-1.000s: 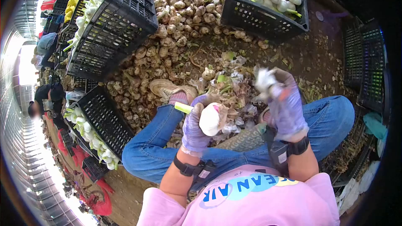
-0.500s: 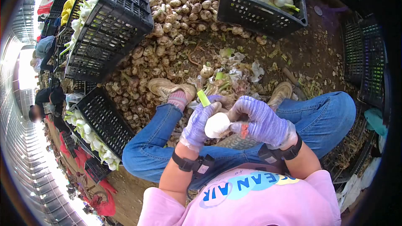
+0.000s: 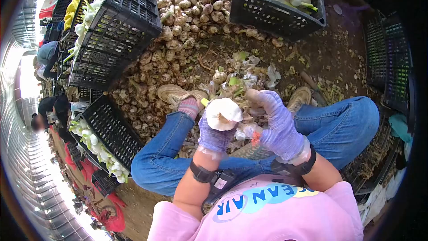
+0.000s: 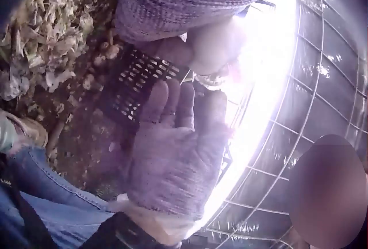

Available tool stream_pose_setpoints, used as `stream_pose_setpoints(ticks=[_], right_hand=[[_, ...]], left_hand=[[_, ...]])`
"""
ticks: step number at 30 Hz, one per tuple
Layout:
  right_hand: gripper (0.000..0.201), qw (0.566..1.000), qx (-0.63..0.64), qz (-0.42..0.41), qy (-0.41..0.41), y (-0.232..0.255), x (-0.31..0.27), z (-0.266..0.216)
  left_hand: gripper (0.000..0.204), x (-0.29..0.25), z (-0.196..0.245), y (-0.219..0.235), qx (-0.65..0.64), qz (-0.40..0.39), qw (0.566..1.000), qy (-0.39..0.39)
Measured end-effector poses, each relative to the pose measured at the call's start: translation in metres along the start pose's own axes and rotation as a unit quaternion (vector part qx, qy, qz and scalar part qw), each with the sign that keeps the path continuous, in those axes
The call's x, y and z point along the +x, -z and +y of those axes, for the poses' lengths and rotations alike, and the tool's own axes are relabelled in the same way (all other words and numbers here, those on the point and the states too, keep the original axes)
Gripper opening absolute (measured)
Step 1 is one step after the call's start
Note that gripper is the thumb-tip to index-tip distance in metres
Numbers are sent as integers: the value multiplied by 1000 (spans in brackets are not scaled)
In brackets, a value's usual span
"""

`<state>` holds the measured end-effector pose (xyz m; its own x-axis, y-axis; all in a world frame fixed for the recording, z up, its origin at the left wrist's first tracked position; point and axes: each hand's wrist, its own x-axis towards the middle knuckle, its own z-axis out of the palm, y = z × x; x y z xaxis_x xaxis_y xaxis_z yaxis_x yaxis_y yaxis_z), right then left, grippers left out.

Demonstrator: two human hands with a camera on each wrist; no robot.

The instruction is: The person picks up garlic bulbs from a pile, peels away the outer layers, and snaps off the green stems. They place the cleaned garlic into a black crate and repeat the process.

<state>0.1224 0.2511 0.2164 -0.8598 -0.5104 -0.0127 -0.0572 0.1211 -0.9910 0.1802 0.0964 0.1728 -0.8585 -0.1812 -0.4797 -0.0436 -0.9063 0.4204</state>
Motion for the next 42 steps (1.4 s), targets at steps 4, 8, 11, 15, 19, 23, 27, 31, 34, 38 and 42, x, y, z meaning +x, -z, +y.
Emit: stream_pose_setpoints(ticks=[4,8,11,15,19,23,27,31,34,38,42], right_hand=[[37,998,56,-12,-17,-11,1,11],[23,998,58,14,2,-8,2,33],[16,947,247,-165,-122,-6,-1,17],[19,913,324,-159,-191,-1,-3,12],[21,943,239,-88,-215,8,1,40],[21,969,134,-86,-187,15,4,53],[20,971,96,-87,-202,14,11,66],[24,970,66,-81,-222,8,16,85],[23,977,56,-65,-196,6,23,95],[21,929,92,-50,-355,8,26,97],[25,972,50,10,-227,12,29,94]], left_hand=[[22,15,-9,27,27,-127,989,77],[36,18,-16,22,244,80,966,-33],[33,36,-13,5,229,121,962,-85],[43,77,16,-64,210,88,969,-96],[48,124,49,-129,174,-72,972,-141],[35,148,66,-111,177,-86,970,-143],[34,145,84,-28,343,74,925,-146],[38,166,73,88,622,136,770,-36],[49,187,31,148,724,106,682,15],[57,208,-14,169,807,97,581,49],[64,191,-7,126,771,132,623,3]])
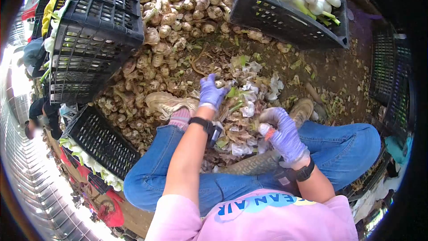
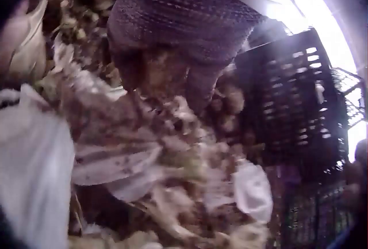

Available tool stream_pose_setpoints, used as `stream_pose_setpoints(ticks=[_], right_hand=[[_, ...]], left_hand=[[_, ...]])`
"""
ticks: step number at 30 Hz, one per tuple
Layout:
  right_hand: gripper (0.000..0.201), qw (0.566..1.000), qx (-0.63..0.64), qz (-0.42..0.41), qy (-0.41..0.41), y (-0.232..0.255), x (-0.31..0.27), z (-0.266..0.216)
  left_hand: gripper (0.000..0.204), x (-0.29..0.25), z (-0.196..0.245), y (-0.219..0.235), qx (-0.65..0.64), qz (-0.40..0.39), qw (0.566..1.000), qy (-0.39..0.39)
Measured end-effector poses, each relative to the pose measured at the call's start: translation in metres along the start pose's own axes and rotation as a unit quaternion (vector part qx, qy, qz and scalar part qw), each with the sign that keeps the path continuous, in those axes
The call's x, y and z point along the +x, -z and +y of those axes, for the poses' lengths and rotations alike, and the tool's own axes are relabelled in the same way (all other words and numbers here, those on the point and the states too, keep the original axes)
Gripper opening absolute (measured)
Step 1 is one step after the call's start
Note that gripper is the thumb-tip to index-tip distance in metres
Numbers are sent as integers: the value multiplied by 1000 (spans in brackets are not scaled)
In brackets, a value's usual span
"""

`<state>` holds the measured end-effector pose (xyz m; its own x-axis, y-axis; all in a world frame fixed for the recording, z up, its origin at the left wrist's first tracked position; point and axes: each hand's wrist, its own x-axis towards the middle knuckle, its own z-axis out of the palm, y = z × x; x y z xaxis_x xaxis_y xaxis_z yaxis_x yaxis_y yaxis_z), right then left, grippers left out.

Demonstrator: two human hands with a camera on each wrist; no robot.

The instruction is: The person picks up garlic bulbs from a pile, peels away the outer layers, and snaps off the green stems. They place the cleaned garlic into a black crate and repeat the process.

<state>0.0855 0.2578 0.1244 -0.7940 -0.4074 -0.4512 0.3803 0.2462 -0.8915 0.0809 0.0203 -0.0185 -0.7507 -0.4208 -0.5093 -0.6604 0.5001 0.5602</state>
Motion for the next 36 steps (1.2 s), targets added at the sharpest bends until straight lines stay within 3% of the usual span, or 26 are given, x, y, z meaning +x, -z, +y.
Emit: stream_pose_setpoints(ticks=[2,4,6,8,9,11,12,13,17,22,24,28,32,36], right_hand=[[31,998,61,-5,-34,0,-2,-5],[34,990,136,23,-8,-5,-4,-16],[34,989,148,22,6,-8,-12,-26],[32,980,199,7,17,-10,-23,-34],[32,965,261,-14,11,-12,-29,-32],[31,964,266,-31,3,-12,-41,-39],[30,962,269,-49,-12,-13,-45,-42],[30,959,279,-52,2,-15,-48,-46],[31,963,258,-74,-34,-12,-64,-58],[32,970,223,-93,-23,-6,-75,-62],[32,968,225,-100,-40,-5,-77,-61],[31,959,253,-125,-29,-7,-77,-62],[31,964,253,-75,22,-19,-76,-71],[31,968,233,-94,-26,-11,-71,-62]], left_hand=[[52,-30,25,22,-49,8,998,-29],[58,-76,66,57,-278,-119,952,-57],[63,-116,83,74,-238,-112,960,-97],[71,-154,95,87,-326,-184,921,-112],[71,-169,97,91,-317,-187,922,-120],[72,-190,107,101,-307,-188,923,-134],[71,-198,111,106,-187,-119,940,-259],[71,-204,114,110,-62,-45,924,-373],[73,-227,119,116,-30,-32,919,-391],[74,-239,107,113,-24,-25,922,-386],[78,-239,99,109,-269,-135,924,-237],[78,-240,95,104,-355,-160,896,-213],[77,-237,90,101,-260,-125,917,-275],[87,-232,85,99,-222,-123,923,-288]])
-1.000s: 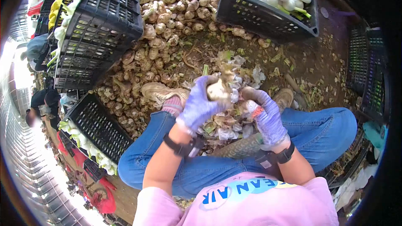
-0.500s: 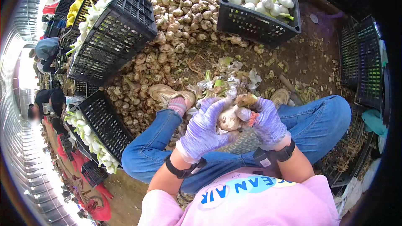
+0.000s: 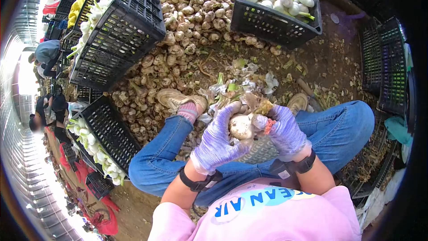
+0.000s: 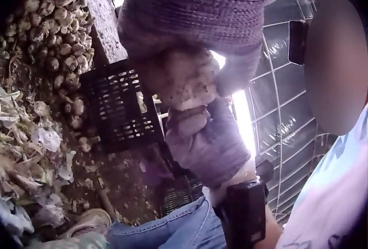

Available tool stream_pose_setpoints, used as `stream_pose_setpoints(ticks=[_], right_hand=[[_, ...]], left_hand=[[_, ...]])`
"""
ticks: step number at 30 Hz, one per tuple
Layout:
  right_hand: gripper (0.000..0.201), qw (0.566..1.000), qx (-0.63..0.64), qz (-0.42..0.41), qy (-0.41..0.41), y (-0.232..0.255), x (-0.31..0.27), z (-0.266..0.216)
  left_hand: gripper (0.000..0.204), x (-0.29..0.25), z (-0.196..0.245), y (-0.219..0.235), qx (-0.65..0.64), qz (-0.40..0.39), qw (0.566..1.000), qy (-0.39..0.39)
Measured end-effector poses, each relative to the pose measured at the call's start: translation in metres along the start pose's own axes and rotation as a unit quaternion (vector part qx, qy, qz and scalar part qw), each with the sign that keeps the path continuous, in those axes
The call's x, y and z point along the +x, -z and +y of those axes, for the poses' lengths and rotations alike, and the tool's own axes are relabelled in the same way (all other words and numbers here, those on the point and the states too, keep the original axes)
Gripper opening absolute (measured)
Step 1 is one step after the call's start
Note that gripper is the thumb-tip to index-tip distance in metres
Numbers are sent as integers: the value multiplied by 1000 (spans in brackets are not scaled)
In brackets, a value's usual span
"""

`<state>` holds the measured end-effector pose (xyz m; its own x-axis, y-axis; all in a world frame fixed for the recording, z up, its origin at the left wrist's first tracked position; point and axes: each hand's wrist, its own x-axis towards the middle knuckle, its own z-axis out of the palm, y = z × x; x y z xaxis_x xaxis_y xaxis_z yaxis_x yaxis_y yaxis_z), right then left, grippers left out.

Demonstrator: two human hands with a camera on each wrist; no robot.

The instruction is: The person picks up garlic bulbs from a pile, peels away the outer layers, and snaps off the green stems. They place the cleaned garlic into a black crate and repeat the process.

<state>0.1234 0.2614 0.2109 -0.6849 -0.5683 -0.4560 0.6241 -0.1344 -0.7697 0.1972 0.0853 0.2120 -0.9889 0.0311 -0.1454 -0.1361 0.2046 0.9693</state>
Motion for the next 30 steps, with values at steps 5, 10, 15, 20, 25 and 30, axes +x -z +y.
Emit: stream_pose_setpoints(ticks=[5,10,15,20,25,30], right_hand=[[34,997,-6,-59,-44,13,5,-1],[35,995,-55,-80,25,20,9,6],[37,997,33,-71,14,4,6,-2],[37,979,165,-81,-93,9,7,-1],[32,994,-36,-99,29,24,5,8],[30,995,58,-67,-52,17,5,8]], left_hand=[[92,3,0,-9,-183,50,978,89],[72,3,-8,-9,-400,49,902,154],[65,9,-1,0,-27,40,998,-34],[68,8,-6,0,116,38,980,-155],[73,8,3,-1,-381,83,888,242],[52,14,-21,-4,-418,29,855,305]])
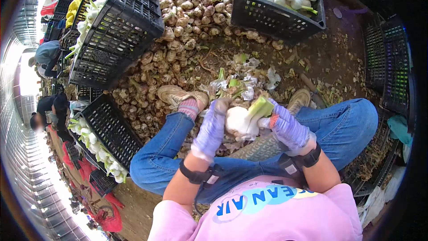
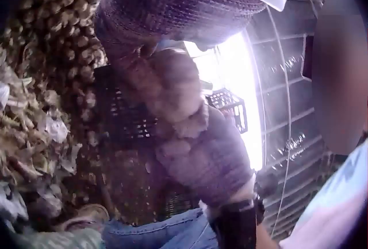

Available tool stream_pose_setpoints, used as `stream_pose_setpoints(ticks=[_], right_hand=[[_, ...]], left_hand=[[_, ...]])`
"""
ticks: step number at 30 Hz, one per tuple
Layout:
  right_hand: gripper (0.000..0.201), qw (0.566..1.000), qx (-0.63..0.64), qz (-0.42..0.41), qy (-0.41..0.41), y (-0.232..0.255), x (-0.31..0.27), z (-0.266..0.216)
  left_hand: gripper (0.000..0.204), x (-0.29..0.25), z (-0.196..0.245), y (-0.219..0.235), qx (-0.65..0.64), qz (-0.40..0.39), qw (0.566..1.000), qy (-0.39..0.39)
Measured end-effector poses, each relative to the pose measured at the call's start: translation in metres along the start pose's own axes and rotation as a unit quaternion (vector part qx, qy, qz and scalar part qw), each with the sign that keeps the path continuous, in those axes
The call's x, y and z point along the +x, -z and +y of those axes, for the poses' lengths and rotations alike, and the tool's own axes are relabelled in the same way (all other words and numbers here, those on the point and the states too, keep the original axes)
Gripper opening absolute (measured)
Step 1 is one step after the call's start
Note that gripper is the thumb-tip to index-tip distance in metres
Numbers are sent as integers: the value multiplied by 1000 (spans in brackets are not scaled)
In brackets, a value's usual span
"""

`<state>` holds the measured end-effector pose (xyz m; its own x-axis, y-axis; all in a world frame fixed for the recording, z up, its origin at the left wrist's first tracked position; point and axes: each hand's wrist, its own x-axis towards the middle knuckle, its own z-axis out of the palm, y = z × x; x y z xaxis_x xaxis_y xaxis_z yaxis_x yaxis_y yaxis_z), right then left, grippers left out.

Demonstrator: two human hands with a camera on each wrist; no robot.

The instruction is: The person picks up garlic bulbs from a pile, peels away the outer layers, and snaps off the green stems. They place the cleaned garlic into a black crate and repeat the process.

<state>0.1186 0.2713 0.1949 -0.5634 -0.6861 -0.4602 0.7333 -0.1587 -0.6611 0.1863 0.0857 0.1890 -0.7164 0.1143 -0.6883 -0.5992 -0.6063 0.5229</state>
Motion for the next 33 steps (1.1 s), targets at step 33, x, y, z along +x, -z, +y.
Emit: stream_pose_setpoints(ticks=[33], right_hand=[[54,908,-323,91,252,-7,-16,-35]], left_hand=[[48,-3,10,8,-255,58,936,-238]])
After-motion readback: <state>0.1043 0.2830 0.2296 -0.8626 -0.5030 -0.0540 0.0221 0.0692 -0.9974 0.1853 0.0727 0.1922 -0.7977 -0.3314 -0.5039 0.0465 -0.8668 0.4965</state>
